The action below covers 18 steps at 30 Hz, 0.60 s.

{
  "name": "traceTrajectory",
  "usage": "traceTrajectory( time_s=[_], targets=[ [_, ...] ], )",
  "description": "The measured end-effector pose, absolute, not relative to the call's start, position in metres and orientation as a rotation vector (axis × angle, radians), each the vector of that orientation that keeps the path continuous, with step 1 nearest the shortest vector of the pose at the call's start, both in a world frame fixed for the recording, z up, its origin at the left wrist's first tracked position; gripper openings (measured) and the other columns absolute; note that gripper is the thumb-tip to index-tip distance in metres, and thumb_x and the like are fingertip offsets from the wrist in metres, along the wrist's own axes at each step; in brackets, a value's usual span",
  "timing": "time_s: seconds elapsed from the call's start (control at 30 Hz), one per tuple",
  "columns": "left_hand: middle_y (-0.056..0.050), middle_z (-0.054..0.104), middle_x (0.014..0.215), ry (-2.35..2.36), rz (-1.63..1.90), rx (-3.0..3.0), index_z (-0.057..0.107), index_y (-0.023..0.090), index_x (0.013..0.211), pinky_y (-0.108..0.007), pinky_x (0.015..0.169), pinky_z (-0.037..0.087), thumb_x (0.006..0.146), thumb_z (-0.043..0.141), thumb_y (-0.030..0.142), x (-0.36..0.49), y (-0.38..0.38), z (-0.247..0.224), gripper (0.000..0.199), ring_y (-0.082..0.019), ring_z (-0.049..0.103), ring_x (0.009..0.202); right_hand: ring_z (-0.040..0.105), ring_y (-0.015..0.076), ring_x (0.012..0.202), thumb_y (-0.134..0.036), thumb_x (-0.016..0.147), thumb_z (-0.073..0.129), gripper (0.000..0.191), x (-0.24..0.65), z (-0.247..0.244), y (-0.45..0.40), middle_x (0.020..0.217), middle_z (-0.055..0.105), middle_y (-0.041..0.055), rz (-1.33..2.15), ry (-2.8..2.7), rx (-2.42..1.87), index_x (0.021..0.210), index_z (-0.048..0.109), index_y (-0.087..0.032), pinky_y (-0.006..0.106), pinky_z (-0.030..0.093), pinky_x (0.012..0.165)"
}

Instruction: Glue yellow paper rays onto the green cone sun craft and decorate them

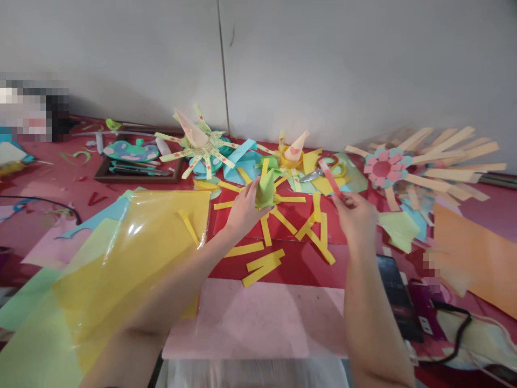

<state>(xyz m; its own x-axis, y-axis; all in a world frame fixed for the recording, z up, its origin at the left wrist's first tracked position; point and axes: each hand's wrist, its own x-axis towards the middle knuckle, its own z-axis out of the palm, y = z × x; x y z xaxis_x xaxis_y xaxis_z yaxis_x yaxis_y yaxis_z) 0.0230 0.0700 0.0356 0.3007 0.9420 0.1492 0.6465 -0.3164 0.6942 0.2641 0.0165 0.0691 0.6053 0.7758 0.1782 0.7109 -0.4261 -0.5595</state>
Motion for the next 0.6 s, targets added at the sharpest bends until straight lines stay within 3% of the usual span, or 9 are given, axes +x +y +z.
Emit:
traceTrajectory(
  time_s=[0.23, 0.4, 0.53, 0.6],
  targets=[
    [-0.013, 0.061, 0.12, 1.453, 0.654, 2.117, 0.032, 0.021, 0.14, -0.047, 0.091, 0.045, 0.077, 0.067, 0.025, 0.025, 0.092, 0.045, 0.073, -0.031, 0.059, 0.107, 0.065, 0.0196, 0.065, -0.042, 0.077, 0.056, 0.029, 0.233, 0.048, -0.005, 0.07, 0.07, 0.0078, 0.331, -0.883, -1.946, 0.09, 0.061, -0.017, 0.03, 0.048, 0.066],
    [-0.009, 0.061, 0.123, 1.471, 0.615, 2.091, 0.035, 0.022, 0.139, -0.043, 0.096, 0.043, 0.079, 0.063, 0.023, 0.019, 0.089, 0.055, 0.067, -0.028, 0.056, 0.113, 0.058, 0.0151, 0.051, -0.046, 0.082, 0.046, 0.032, 0.259, 0.046, -0.01, 0.075, 0.07, 0.0082, 0.254, -0.905, -1.84, 0.091, 0.057, -0.017, 0.029, 0.047, 0.057],
    [-0.006, 0.059, 0.126, 1.434, 0.664, 2.077, 0.03, 0.026, 0.142, -0.04, 0.097, 0.043, 0.08, 0.062, 0.022, 0.014, 0.085, 0.064, 0.07, -0.025, 0.055, 0.115, 0.064, 0.0213, 0.077, -0.037, 0.085, 0.04, 0.024, 0.295, 0.045, -0.015, 0.085, 0.069, 0.0119, -0.037, -0.917, -2.092, 0.086, 0.056, -0.019, 0.033, 0.046, 0.072],
    [-0.006, 0.06, 0.123, 1.42, 0.67, 2.085, 0.029, 0.026, 0.143, -0.039, 0.097, 0.044, 0.08, 0.062, 0.022, 0.012, 0.084, 0.069, 0.071, -0.024, 0.055, 0.115, 0.062, 0.0251, 0.082, -0.037, 0.08, 0.051, 0.017, 0.308, 0.045, -0.017, 0.086, 0.066, 0.0135, -0.025, -0.857, -2.35, 0.083, 0.053, -0.02, 0.035, 0.043, 0.073]
  ],
)
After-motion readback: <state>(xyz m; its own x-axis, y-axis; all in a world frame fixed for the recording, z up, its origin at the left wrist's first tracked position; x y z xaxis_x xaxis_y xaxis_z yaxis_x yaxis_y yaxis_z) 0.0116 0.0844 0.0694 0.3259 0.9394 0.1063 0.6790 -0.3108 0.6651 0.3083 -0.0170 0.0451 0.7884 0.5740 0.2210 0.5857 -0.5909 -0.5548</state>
